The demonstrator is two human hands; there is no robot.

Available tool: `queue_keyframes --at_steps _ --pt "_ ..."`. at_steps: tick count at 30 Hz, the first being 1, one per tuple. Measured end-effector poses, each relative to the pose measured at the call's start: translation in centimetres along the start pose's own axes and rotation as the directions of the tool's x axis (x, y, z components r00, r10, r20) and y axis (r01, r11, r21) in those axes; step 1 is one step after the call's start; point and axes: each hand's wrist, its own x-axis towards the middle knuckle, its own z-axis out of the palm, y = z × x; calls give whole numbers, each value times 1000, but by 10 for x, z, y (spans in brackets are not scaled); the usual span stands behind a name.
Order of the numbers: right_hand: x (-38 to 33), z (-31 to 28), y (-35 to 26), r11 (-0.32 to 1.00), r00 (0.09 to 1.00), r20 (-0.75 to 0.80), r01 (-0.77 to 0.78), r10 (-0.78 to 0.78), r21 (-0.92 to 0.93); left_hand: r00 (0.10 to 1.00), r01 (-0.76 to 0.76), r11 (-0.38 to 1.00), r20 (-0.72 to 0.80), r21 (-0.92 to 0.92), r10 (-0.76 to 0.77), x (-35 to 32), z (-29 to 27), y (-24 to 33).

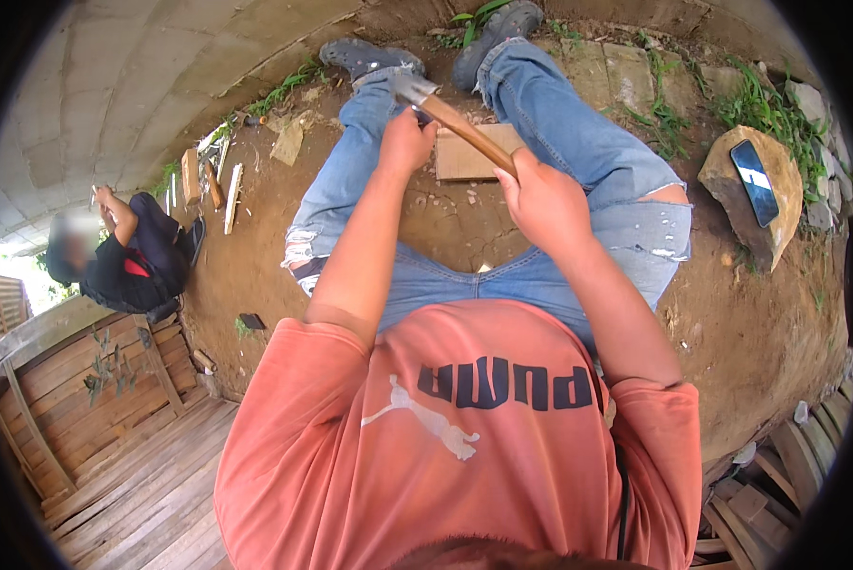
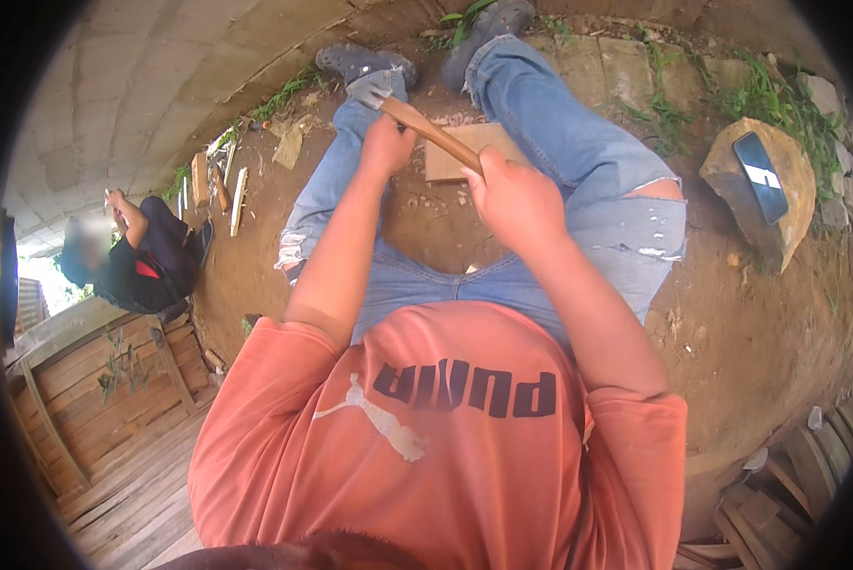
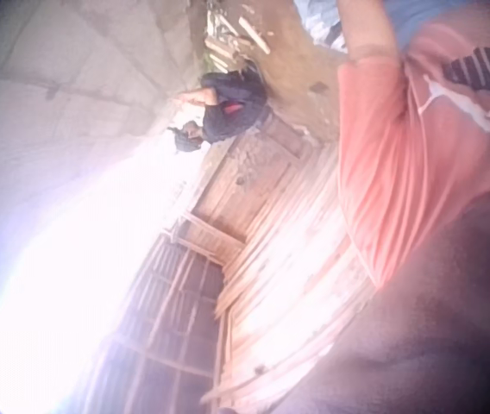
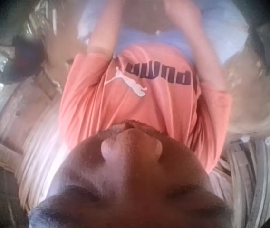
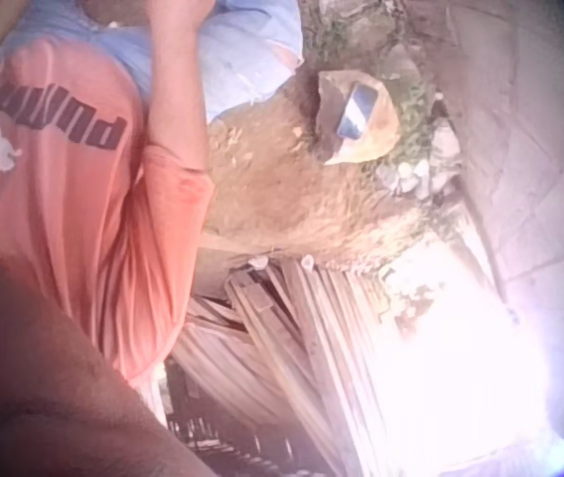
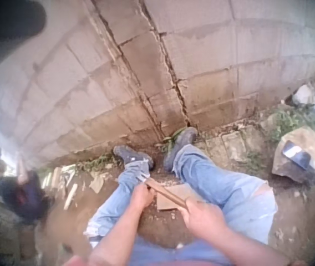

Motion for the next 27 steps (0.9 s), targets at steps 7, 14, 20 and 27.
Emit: queue_keyframes --at_steps 7,14,20,27 --pt "5 -6 10 999 1000 15 -25 25 -24 999 51 996 0 -80 -51 2 -2 19" --pt "5 -4 18 998 998 -48 -38 41 57 998 63 996 19 -68 -62 1 4 12" --pt "7 0 14 995 999 -31 -42 45 90 998 59 998 30 -21 -58 -1 0 22" --pt "1 6 19 996 998 -15 -56 57 71 1000 20 999 -1 -48 -20 -1 5 17"
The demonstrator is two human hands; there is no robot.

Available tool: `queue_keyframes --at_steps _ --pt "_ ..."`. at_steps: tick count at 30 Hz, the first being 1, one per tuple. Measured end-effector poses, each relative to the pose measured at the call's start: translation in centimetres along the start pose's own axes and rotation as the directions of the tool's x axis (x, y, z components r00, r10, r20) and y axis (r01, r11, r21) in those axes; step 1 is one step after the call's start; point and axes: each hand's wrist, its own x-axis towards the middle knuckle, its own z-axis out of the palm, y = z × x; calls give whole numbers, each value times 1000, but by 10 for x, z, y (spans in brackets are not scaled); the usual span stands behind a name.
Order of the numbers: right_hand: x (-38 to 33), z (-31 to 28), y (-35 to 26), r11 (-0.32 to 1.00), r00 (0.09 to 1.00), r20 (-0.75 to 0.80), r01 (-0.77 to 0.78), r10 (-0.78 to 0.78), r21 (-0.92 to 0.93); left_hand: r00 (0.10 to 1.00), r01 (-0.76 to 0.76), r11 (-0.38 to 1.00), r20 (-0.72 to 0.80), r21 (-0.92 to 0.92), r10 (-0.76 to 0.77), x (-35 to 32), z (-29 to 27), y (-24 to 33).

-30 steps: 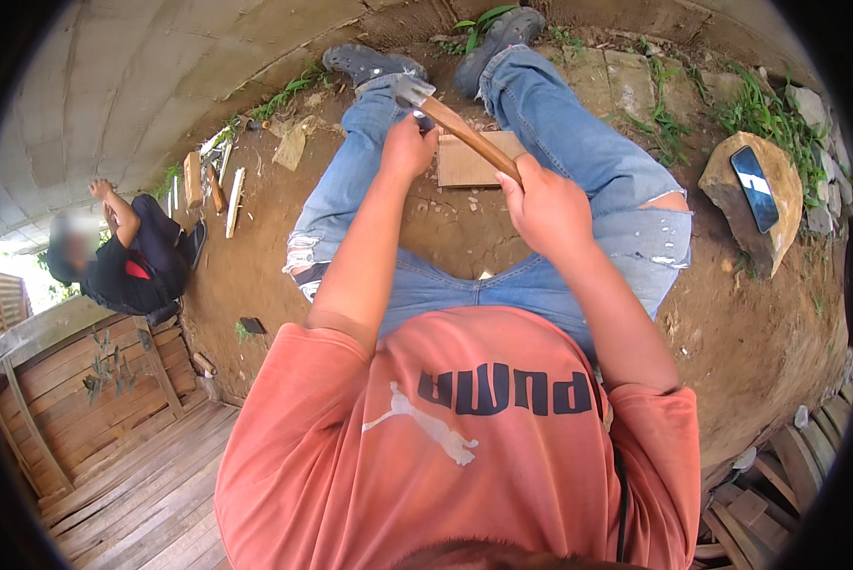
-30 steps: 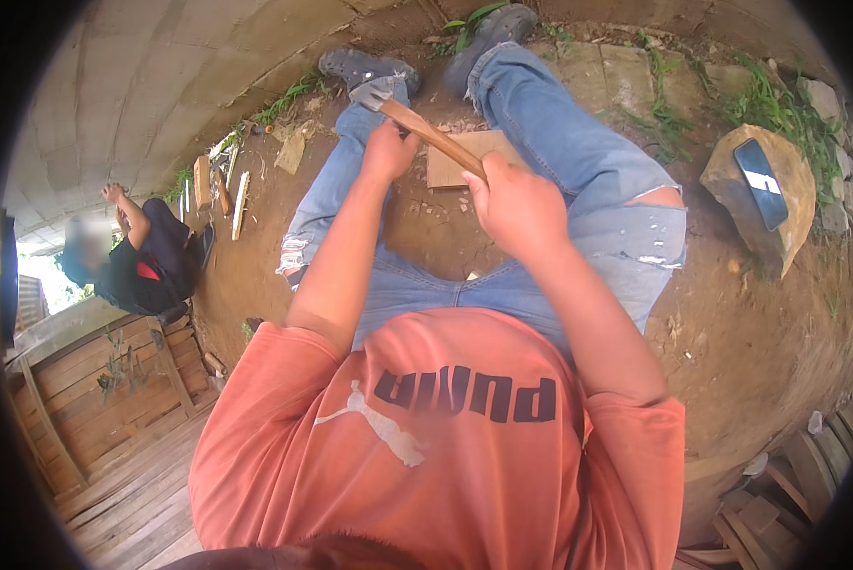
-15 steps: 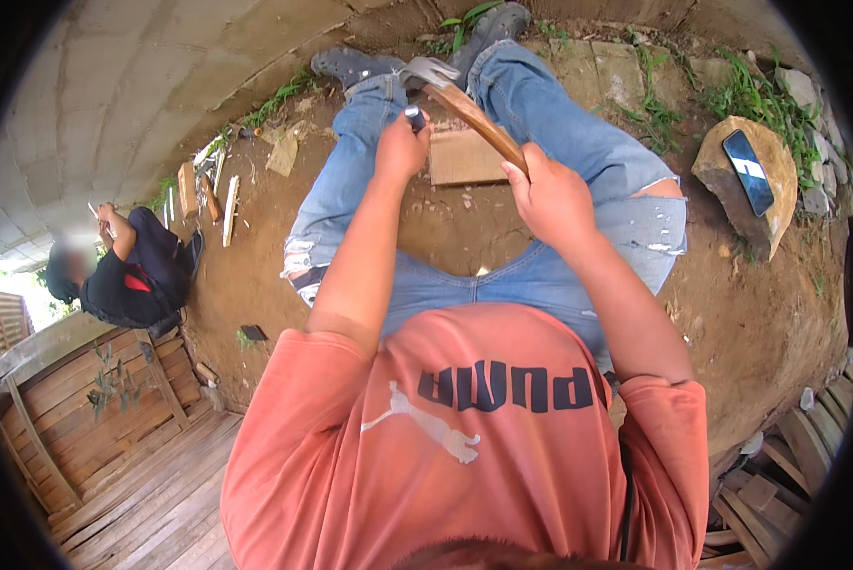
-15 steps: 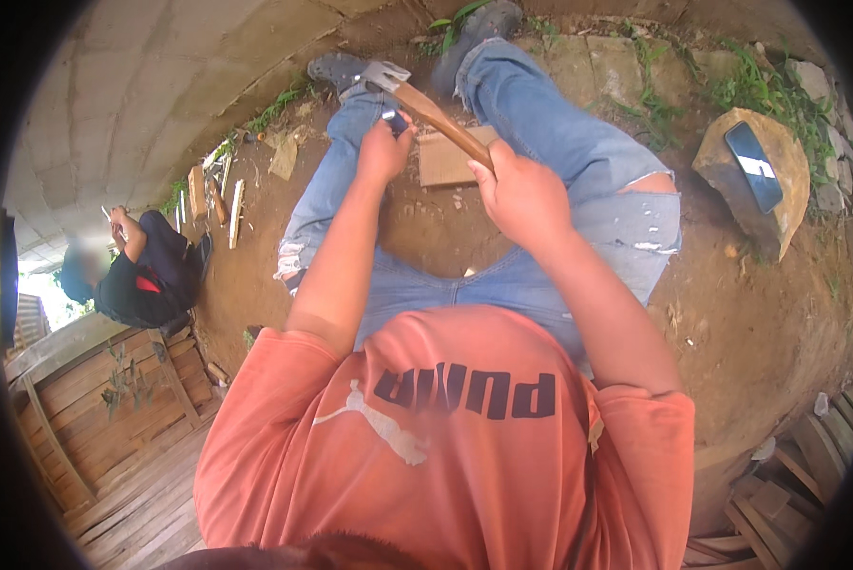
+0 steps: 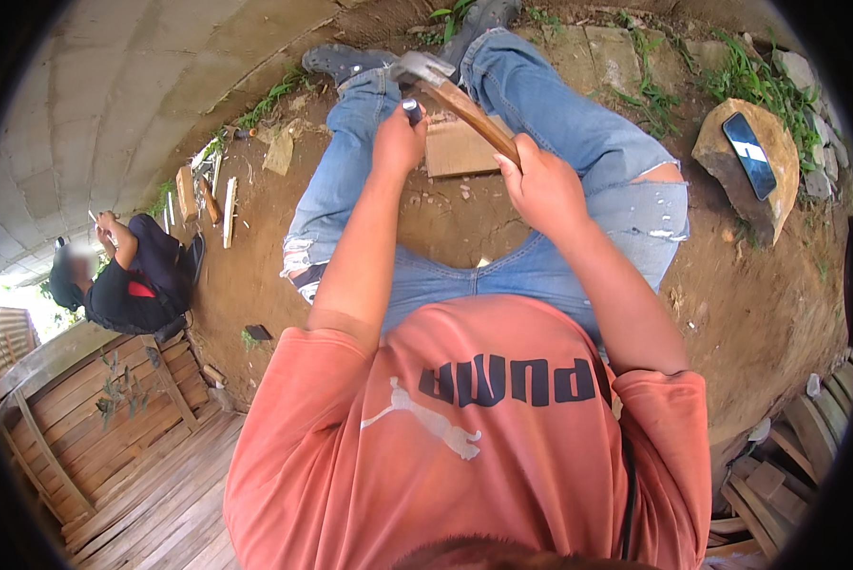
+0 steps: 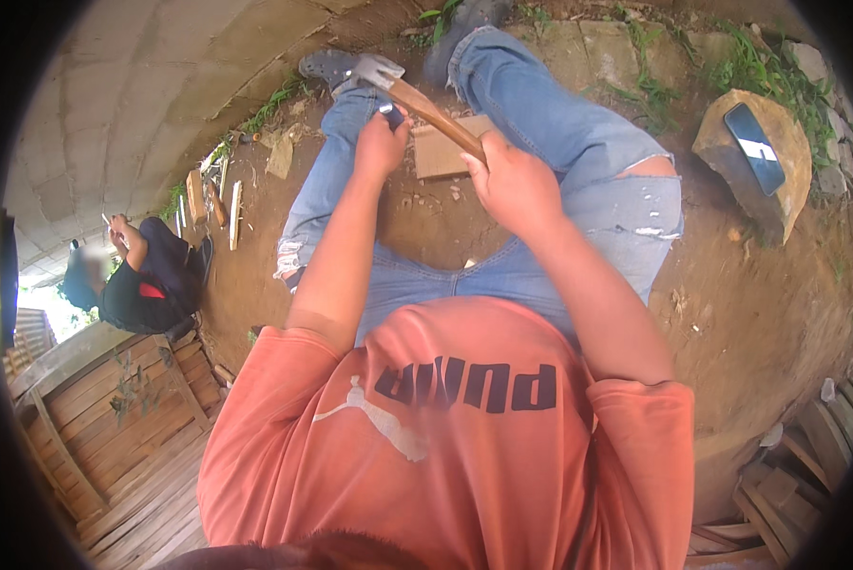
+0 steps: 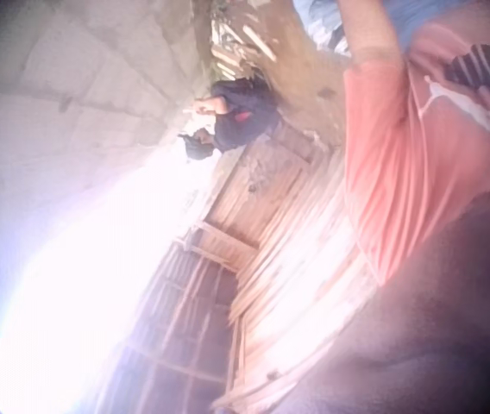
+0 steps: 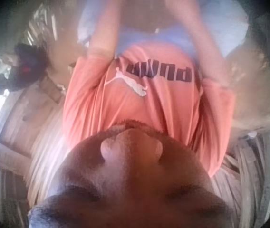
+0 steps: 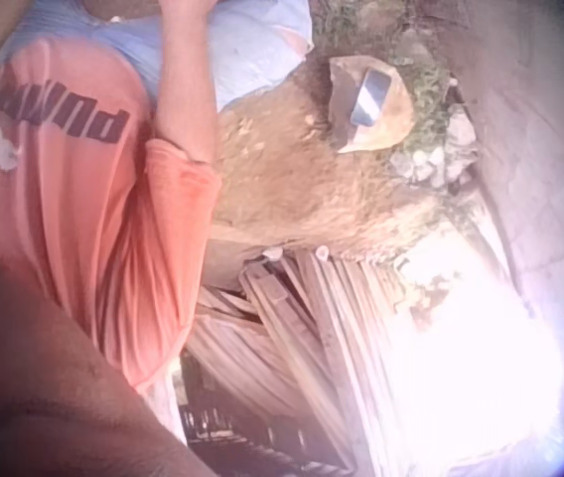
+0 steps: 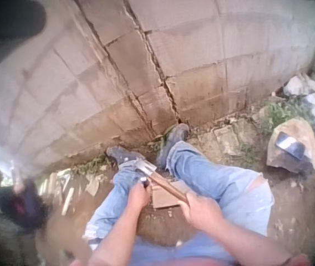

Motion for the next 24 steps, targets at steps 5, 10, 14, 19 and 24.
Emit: queue_keyframes --at_steps 5,10,14,19,24 --pt "9 -2 9 999 1000 -16 -16 15 -51 1000 18 1000 22 22 -18 0 -1 4" --pt "7 0 11 996 1000 22 -8 10 -88 999 3 999 33 44 -5 -2 1 3" --pt "9 1 11 998 999 34 -36 38 -54 996 32 998 80 49 -36 -2 -1 11" --pt "2 4 29 994 988 152 -5 22 -110 984 -9 960 174 281 -42 -11 7 -28" --pt "-1 11 25 996 999 31 -16 14 87 985 170 985 1 -29 -170 -29 1 -50"
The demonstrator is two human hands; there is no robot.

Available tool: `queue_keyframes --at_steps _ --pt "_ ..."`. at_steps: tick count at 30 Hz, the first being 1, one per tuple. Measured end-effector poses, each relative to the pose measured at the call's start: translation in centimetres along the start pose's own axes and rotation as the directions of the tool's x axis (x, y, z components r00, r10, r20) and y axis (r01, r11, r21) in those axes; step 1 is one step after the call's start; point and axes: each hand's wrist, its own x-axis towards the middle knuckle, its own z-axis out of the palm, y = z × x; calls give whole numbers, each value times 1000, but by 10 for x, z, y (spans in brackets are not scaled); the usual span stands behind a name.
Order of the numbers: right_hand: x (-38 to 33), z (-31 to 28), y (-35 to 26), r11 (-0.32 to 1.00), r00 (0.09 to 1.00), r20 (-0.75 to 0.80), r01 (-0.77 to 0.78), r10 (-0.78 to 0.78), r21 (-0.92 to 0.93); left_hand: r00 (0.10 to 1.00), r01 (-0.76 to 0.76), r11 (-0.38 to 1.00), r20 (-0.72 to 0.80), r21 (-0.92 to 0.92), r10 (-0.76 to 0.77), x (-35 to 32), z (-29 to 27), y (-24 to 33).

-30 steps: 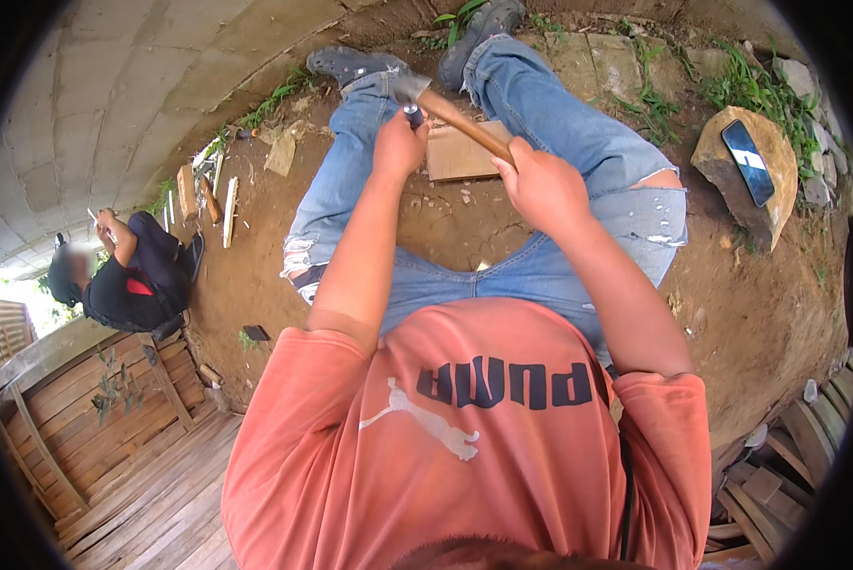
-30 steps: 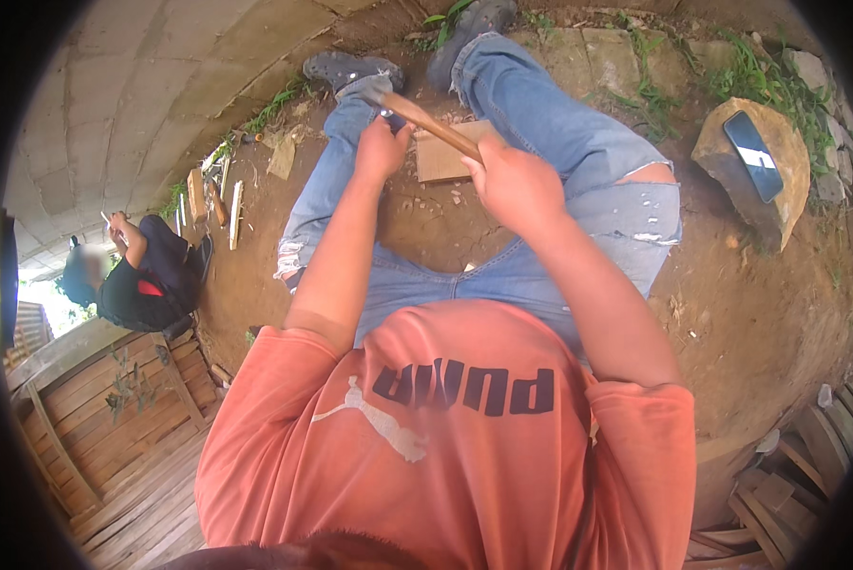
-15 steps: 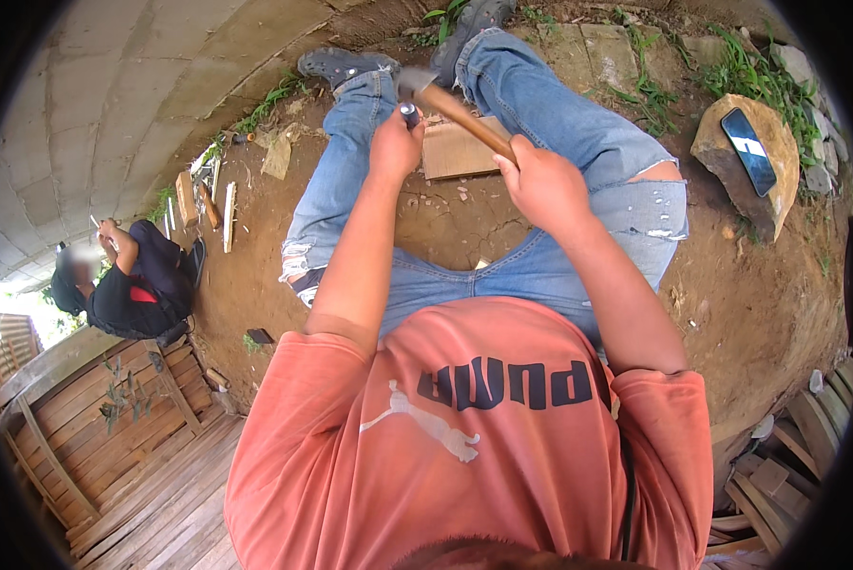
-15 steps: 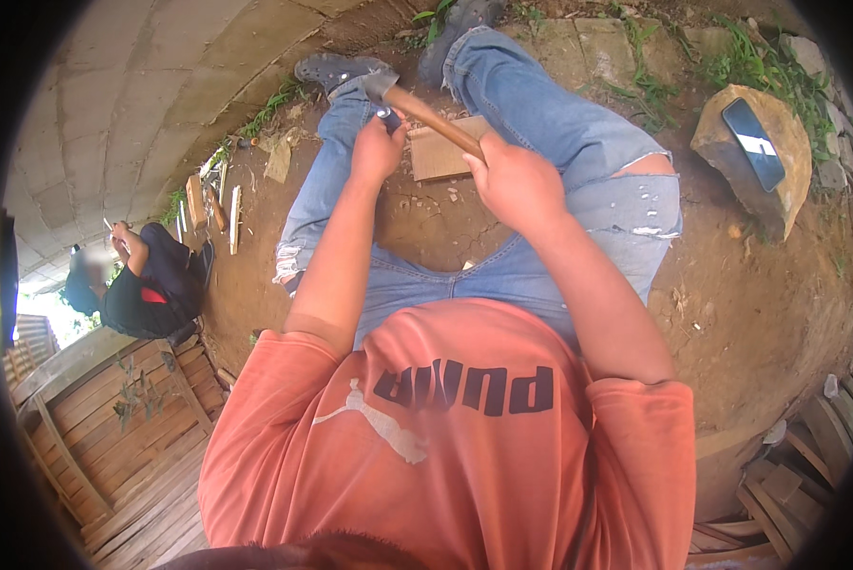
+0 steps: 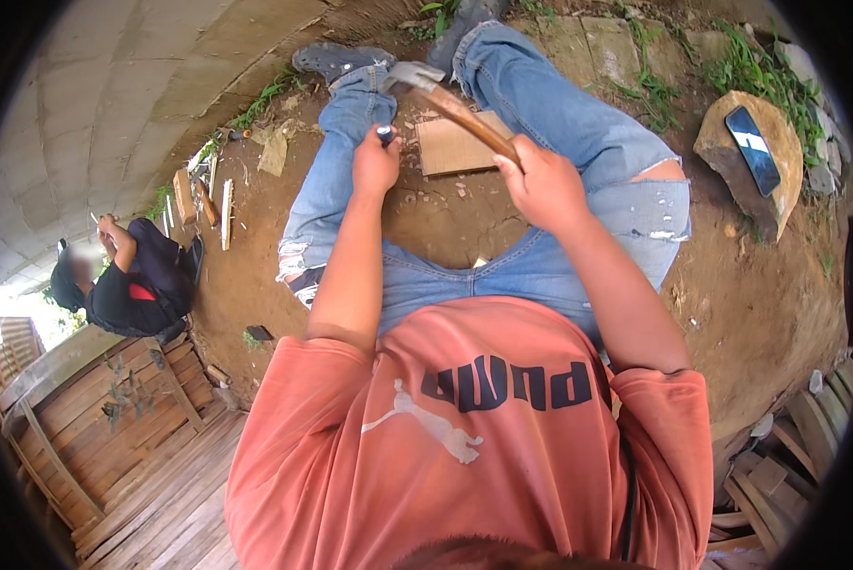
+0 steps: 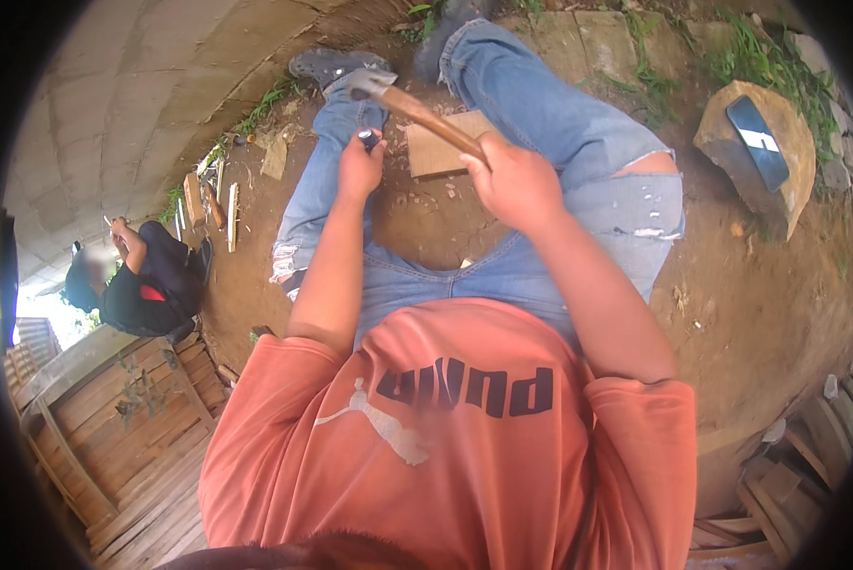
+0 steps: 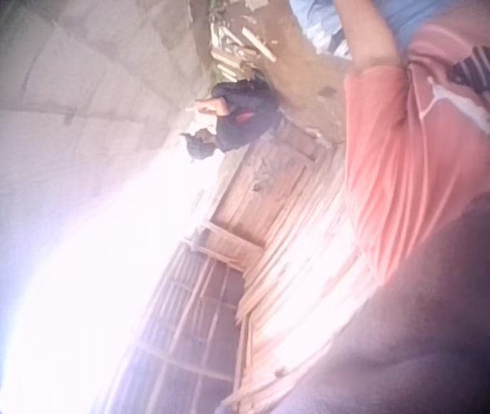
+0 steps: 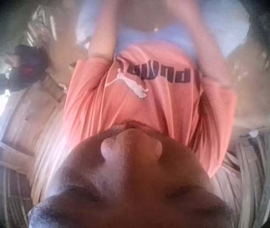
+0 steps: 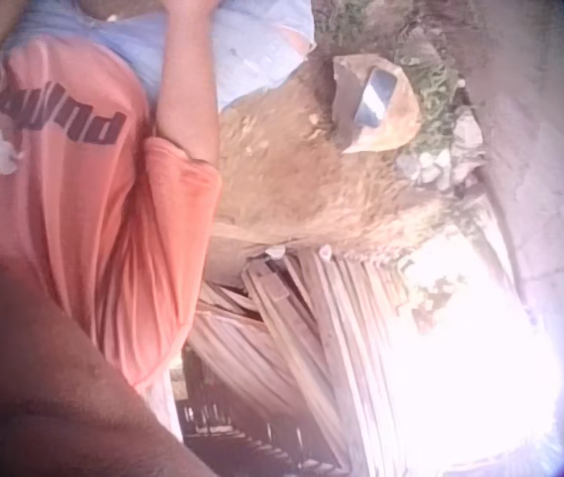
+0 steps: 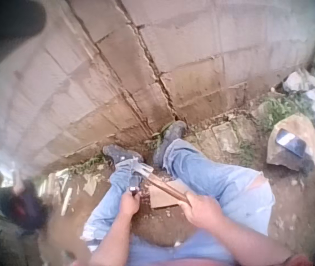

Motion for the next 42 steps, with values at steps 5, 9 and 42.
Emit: queue_keyframes --at_steps 5,9,42 --pt "22 7 26 981 982 -11 -186 187 62 992 -66 959 -122 -276 33 9 -19 10" --pt "31 13 37 948 962 9 -269 272 167 999 13 949 -43 -314 -28 13 -31 32" --pt "35 11 31 967 980 2 -195 198 162 975 -220 964 -20 -149 220 11 -12 44"
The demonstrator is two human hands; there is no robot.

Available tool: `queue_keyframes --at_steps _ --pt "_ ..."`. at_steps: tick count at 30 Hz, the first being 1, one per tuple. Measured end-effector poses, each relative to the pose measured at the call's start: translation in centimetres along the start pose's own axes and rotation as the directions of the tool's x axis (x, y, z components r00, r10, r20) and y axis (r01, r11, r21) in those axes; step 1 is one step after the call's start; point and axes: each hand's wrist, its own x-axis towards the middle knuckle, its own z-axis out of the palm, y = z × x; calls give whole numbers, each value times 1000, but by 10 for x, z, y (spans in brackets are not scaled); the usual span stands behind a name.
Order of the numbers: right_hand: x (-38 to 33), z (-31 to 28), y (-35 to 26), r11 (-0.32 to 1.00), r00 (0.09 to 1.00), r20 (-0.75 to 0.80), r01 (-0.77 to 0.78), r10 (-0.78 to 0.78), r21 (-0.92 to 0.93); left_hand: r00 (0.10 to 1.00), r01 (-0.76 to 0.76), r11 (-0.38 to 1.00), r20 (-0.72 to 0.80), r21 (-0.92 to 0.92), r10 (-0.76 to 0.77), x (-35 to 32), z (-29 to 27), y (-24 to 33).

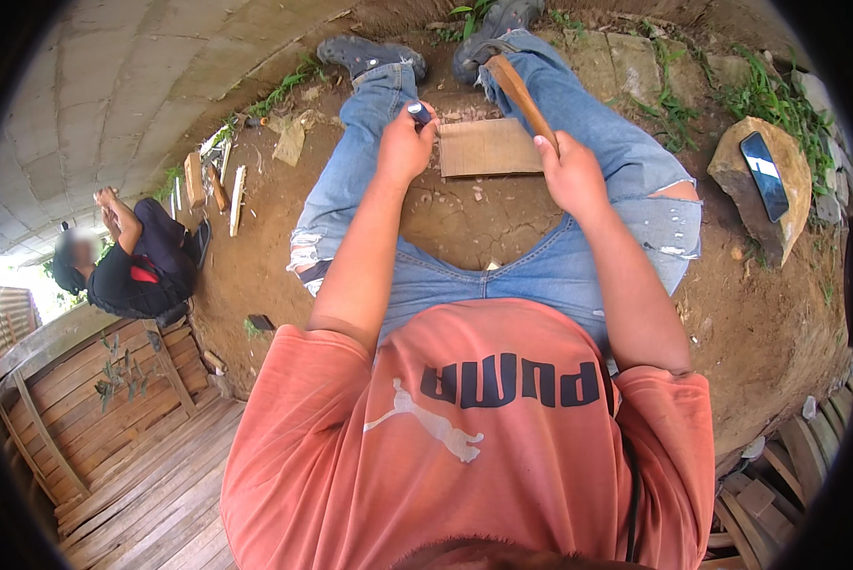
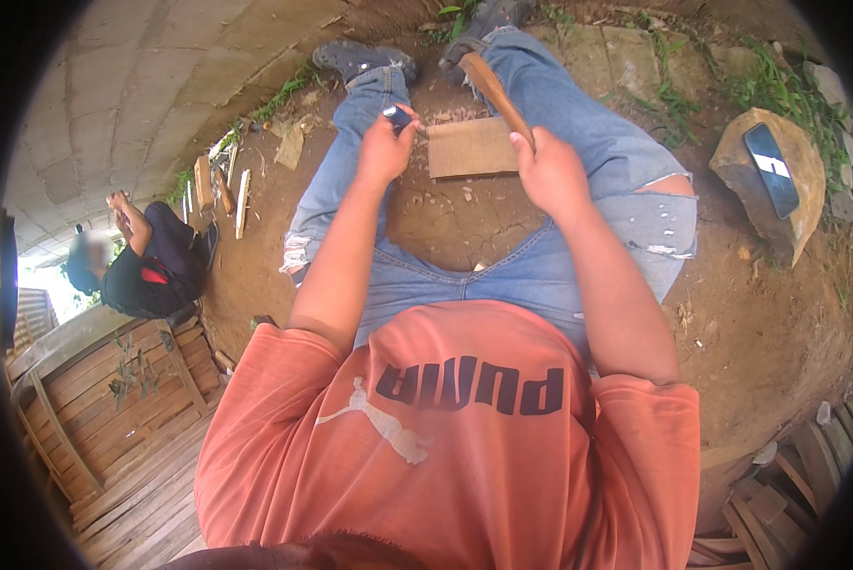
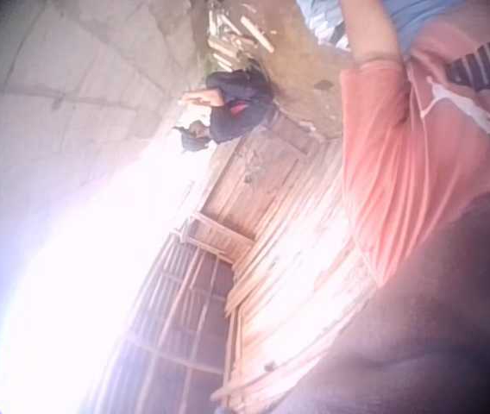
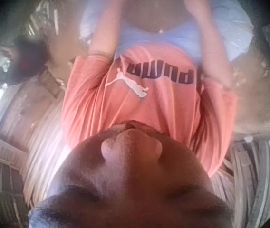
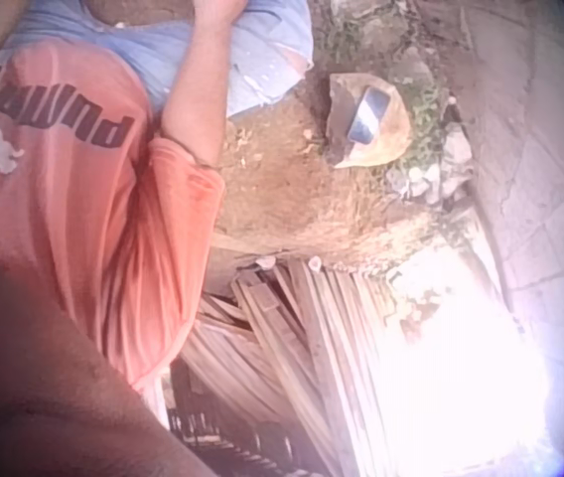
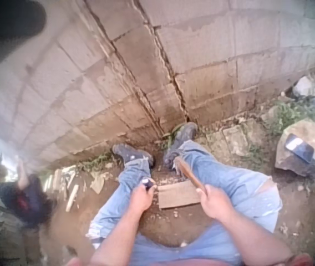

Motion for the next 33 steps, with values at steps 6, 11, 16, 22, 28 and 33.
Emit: queue_keyframes --at_steps 6,11,16,22,28,33 --pt "-34 -11 -34 973 976 -43 216 -213 80 1000 23 997 3 69 -23 0 3 7" --pt "-40 0 -33 952 972 26 235 -234 -198 999 20 988 -33 151 -16 3 3 21" --pt "-39 -1 -37 964 971 -6 235 -238 -128 1000 -12 992 3 126 12 9 6 12" --pt "-44 3 -35 947 954 -105 259 -282 -193 999 -17 981 38 191 10 5 10 15" --pt "-44 0 -26 931 975 120 214 -186 -295 973 50 888 179 457 -147 -13 24 -13" --pt "-43 -6 -24 974 987 -14 158 -163 -163 985 168 981 15 94 -170 -41 16 -13"
